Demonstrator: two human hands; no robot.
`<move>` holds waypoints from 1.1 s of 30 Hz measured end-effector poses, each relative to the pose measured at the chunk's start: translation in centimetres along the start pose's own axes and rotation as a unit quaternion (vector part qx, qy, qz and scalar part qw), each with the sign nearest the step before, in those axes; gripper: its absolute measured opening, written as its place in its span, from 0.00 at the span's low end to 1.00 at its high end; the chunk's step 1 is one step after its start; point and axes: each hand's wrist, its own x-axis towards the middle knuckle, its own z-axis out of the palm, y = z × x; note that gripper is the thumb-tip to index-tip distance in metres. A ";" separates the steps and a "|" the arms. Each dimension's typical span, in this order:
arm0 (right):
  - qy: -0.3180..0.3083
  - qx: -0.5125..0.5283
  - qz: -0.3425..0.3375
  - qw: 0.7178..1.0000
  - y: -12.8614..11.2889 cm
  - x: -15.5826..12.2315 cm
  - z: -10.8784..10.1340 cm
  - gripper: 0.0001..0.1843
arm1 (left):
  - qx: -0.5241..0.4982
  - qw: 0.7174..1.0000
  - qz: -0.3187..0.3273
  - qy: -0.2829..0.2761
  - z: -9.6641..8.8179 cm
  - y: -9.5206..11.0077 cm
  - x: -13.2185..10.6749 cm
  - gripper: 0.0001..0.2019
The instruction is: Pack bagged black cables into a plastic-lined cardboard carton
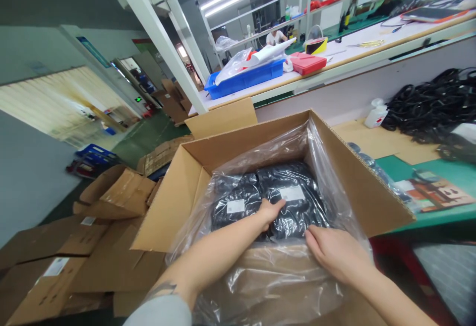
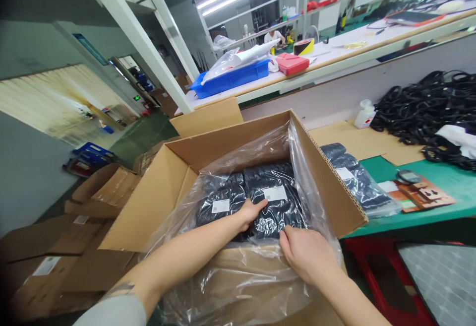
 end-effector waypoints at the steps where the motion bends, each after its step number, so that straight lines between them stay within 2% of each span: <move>1: -0.001 -0.002 0.001 1.000 0.0 0.0 0.1 0.22 | 0.046 0.999 0.011 0.012 0.0 0.1 0.1 0.26; 4: 0.003 -0.009 -0.001 1.000 0.1 0.1 0.4 0.22 | 0.182 0.982 0.050 0.022 -1.3 0.6 0.4 0.25; 6: 0.005 -0.008 0.004 1.000 0.1 0.1 0.6 0.22 | 0.264 0.959 0.100 0.027 -3.4 0.9 0.7 0.24; 8: 0.001 -0.006 0.014 1.000 0.2 0.1 0.8 0.22 | 0.338 0.925 0.169 0.046 -6.2 0.7 1.3 0.22; 10: -0.009 -0.004 0.022 1.000 0.2 0.1 1.0 0.22 | 0.400 0.887 0.221 0.070 -9.2 -0.2 2.0 0.24; 12: -0.018 0.000 0.027 0.999 0.3 0.1 1.1 0.23 | 0.450 0.855 0.237 0.098 -11.8 -1.5 2.7 0.29; 15: -0.032 0.006 0.038 0.999 0.4 0.1 1.1 0.23 | 0.505 0.821 0.238 0.121 -14.1 -3.3 3.8 0.34; 20: -0.033 0.009 0.040 0.999 0.5 0.1 1.1 0.23 | 0.554 0.785 0.239 0.139 -14.2 -4.4 4.7 0.35; 24: -0.015 0.022 0.028 0.999 0.4 0.1 1.0 0.22 | 0.559 0.783 0.232 0.141 -14.0 -4.1 4.6 0.35; 27: 0.001 0.023 0.031 0.999 0.3 0.1 0.8 0.22 | 0.538 0.799 0.233 0.136 -14.1 -3.2 4.3 0.35; 29: 0.002 0.019 0.031 0.999 0.3 0.1 0.8 0.22 | 0.508 0.820 0.232 0.124 -13.6 -2.3 3.9 0.35; 31: -0.005 0.013 0.028 0.999 0.4 0.0 0.9 0.22 | 0.463 0.849 0.238 0.093 -12.2 -1.5 3.3 0.32; 33: -0.018 0.005 0.028 0.999 0.5 0.0 1.1 0.23 | 0.402 0.881 0.243 0.051 -9.8 -0.9 2.6 0.27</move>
